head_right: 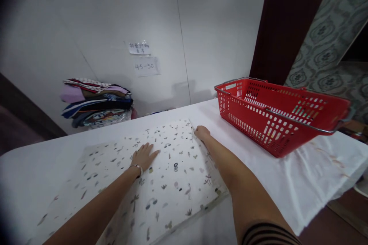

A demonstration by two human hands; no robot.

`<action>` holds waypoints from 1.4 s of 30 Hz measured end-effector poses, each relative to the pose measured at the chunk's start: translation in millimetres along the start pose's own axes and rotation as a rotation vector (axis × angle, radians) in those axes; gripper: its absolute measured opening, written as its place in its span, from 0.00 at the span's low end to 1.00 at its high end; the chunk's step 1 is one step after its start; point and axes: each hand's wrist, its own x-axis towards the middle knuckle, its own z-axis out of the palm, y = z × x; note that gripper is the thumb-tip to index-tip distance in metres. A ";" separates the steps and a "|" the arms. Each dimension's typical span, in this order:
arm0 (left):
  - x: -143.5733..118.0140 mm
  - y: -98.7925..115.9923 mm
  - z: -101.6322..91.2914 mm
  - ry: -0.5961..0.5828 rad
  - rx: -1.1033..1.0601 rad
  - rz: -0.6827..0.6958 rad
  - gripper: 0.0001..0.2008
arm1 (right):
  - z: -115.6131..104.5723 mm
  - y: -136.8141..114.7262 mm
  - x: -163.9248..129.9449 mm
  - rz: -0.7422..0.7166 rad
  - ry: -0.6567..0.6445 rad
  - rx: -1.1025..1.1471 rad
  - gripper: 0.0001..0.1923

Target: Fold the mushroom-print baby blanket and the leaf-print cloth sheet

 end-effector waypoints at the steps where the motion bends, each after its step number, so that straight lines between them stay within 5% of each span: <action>1: 0.7 0.5 -2.0 -0.003 -0.002 -0.004 0.35 | -0.4 -1.3 2.6 -0.005 -0.009 -0.005 0.10; 8: 19.7 -16.5 -20.6 0.020 0.025 -0.082 0.34 | 0.7 -24.8 32.0 0.024 -0.036 -0.016 0.11; 15: 31.1 -50.4 -12.3 0.025 0.026 -0.162 0.35 | 6.1 -25.4 41.0 0.075 0.025 0.011 0.12; 36: 51.5 -81.2 -15.9 0.068 0.006 -0.199 0.33 | 9.8 -26.3 74.1 0.045 0.059 0.087 0.11; 42: 59.5 -121.1 -24.7 0.097 0.037 -0.299 0.36 | 10.7 -21.5 89.0 -0.001 0.034 0.112 0.11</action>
